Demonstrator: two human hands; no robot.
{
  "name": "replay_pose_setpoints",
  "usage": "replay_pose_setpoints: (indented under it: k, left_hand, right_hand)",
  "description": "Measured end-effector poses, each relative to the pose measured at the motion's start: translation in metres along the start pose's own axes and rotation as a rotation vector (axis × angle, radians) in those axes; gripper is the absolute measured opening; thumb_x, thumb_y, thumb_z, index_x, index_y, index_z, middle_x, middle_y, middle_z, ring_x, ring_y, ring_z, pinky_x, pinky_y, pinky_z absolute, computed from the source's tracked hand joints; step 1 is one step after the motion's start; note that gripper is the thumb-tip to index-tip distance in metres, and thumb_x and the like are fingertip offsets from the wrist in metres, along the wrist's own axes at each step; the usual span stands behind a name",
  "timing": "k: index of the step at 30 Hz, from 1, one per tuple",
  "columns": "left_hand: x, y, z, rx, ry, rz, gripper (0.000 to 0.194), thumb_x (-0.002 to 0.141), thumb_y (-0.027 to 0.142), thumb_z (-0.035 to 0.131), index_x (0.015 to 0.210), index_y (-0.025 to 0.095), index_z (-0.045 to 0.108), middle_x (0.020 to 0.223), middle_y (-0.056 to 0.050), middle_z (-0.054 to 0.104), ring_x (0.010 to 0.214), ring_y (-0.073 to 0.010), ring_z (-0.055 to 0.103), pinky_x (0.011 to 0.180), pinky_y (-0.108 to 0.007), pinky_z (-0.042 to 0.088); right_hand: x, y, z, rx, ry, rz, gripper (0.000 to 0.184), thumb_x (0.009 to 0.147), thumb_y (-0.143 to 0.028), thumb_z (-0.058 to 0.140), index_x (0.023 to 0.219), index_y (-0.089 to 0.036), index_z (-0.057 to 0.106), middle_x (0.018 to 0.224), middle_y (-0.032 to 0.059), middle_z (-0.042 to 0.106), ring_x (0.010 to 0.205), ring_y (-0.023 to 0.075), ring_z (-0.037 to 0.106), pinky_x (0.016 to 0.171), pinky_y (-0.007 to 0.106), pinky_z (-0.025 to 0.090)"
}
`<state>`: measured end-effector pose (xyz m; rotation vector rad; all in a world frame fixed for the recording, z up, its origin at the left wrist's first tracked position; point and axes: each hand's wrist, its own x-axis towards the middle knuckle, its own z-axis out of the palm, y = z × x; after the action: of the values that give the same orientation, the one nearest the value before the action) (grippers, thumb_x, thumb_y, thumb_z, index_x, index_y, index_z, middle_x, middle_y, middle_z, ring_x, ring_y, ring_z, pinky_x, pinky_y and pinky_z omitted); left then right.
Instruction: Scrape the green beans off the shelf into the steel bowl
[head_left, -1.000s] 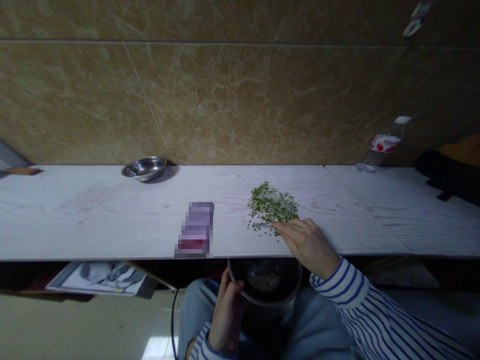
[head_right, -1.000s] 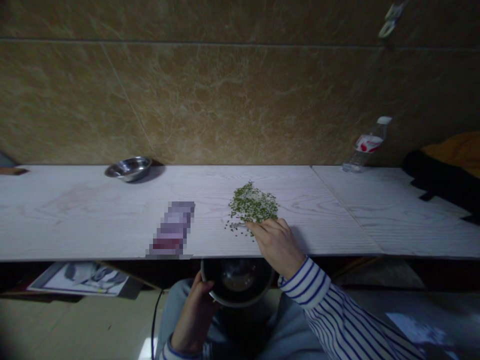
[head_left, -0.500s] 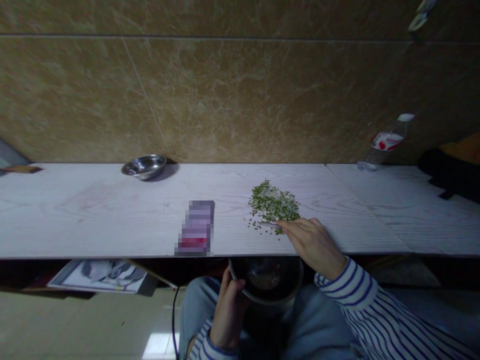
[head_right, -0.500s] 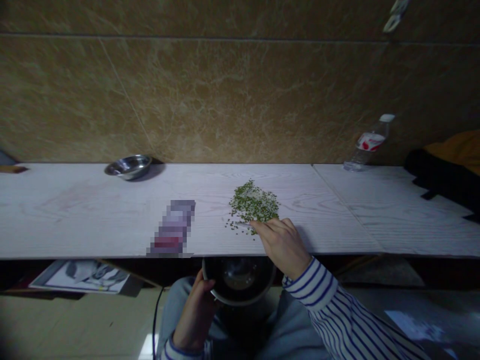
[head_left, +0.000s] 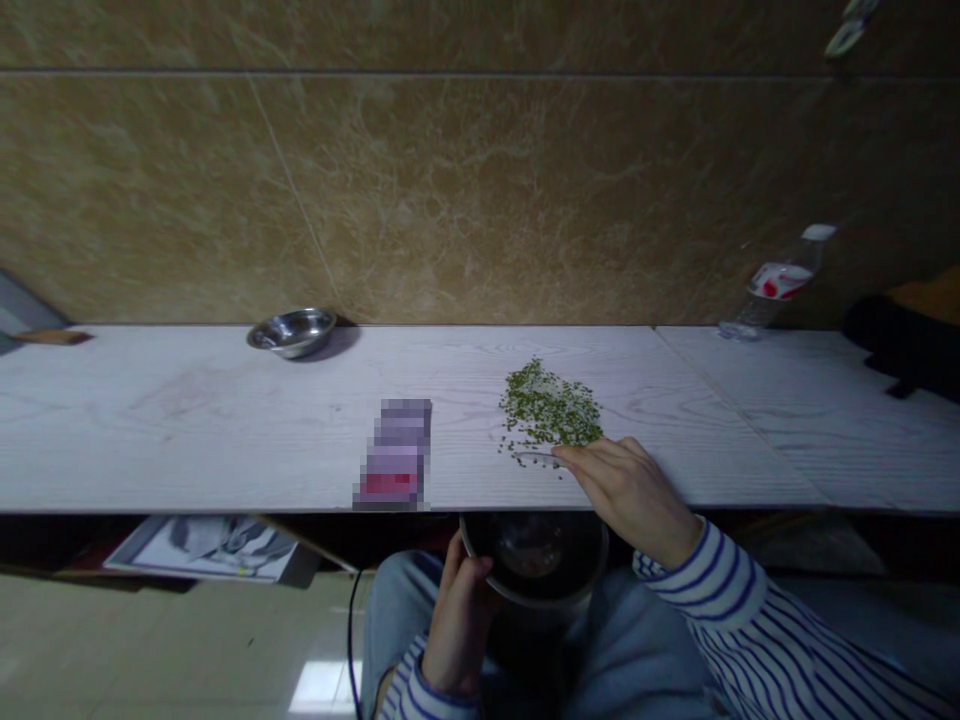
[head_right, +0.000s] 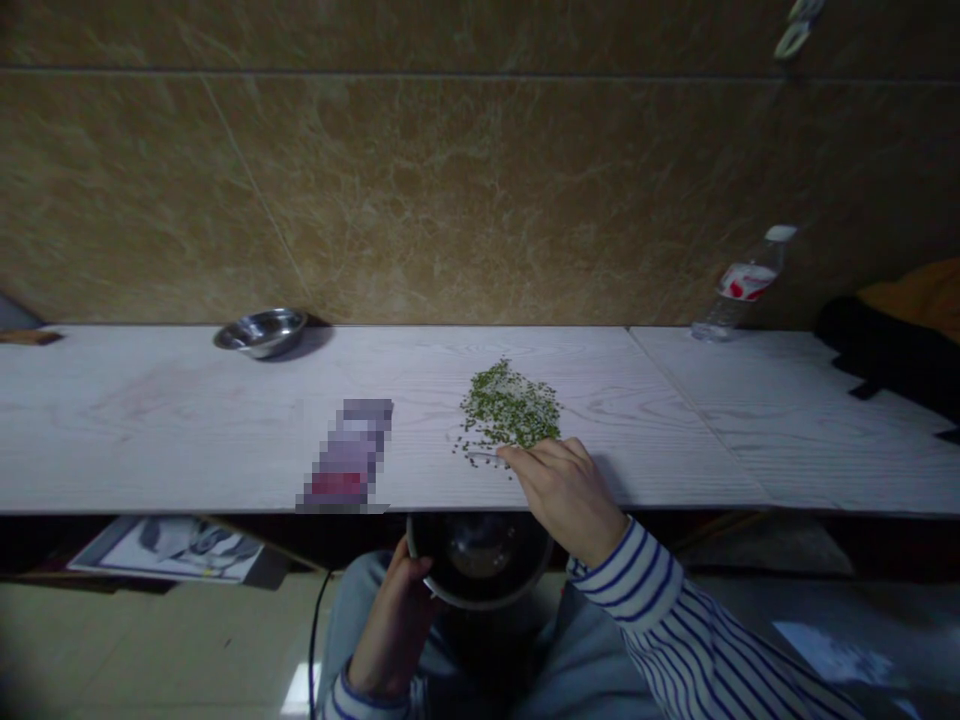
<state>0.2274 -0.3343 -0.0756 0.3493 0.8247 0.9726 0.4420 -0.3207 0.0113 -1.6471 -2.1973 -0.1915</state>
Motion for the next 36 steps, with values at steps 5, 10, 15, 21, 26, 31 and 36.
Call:
replay_pose_setpoints:
  k: [5,10,15,21,26,31,36]
  left_hand:
    - [-0.0002,0.0008,0.0006,0.014,0.024,-0.01,0.05,0.073,0.018,0.058,0.122,0.024,0.051,0.118,-0.006,0.065,0.113,-0.0262,0.056,0.086,-0.035,0.046]
    - [-0.001,0.0001,-0.0013,0.006,0.009,0.002,0.053,0.073,0.019,0.059,0.124,0.024,0.05,0.119,-0.008,0.064,0.115,-0.028,0.055,0.087,-0.037,0.047]
    - [0.0008,-0.0016,-0.0021,-0.004,0.004,0.001,0.049,0.071,0.018,0.06,0.12,0.023,0.053,0.117,-0.007,0.065,0.113,-0.028,0.056,0.086,-0.037,0.047]
    - [0.0011,0.0006,-0.0027,0.008,0.008,0.004,0.048,0.072,0.018,0.059,0.12,0.024,0.053,0.117,-0.007,0.065,0.112,-0.0268,0.056,0.086,-0.037,0.047]
    - [0.0001,-0.0004,-0.0032,0.0,0.016,-0.006,0.05,0.071,0.018,0.06,0.12,0.024,0.054,0.118,-0.007,0.065,0.112,-0.0271,0.057,0.086,-0.037,0.047]
    - [0.0019,0.0,-0.0032,-0.005,0.005,0.006,0.049,0.072,0.018,0.058,0.12,0.024,0.054,0.117,-0.006,0.065,0.112,-0.026,0.057,0.084,-0.035,0.048]
    - [0.0015,0.0026,-0.0037,0.026,0.01,0.005,0.042,0.074,0.019,0.058,0.115,0.023,0.056,0.118,-0.006,0.065,0.111,-0.0249,0.057,0.082,-0.032,0.048]
  right_hand:
    - [-0.0003,-0.0028,-0.0023,0.007,-0.001,-0.002,0.027,0.094,-0.018,0.044,0.114,-0.019,0.061,0.089,0.0062,0.069,0.085,0.018,0.058,0.076,0.032,0.036]
    - [0.0001,-0.0051,-0.0037,0.015,0.002,-0.014,0.027,0.093,-0.017,0.044,0.114,-0.018,0.061,0.087,0.0058,0.069,0.084,0.018,0.058,0.075,0.032,0.036]
    - [0.0022,-0.0062,-0.0021,-0.019,-0.003,0.009,0.028,0.093,-0.017,0.045,0.116,-0.019,0.06,0.086,0.0053,0.069,0.083,0.0182,0.058,0.074,0.032,0.036]
    - [0.0021,0.0009,-0.002,-0.071,0.009,0.072,0.028,0.093,-0.018,0.045,0.118,-0.019,0.059,0.09,0.0051,0.07,0.084,0.0183,0.06,0.074,0.032,0.036]
    - [0.002,0.0024,-0.0029,-0.078,0.019,0.105,0.028,0.093,-0.018,0.044,0.117,-0.018,0.059,0.094,0.0064,0.07,0.085,0.0182,0.06,0.075,0.032,0.036]
    - [0.0034,-0.0042,-0.0016,-0.063,-0.003,0.07,0.028,0.094,-0.02,0.044,0.117,-0.019,0.059,0.089,0.0054,0.07,0.083,0.0179,0.06,0.074,0.032,0.036]
    - [0.008,-0.0012,0.0023,-0.107,-0.026,0.141,0.03,0.093,-0.02,0.043,0.118,-0.02,0.059,0.09,0.0069,0.07,0.085,0.0185,0.061,0.075,0.032,0.037]
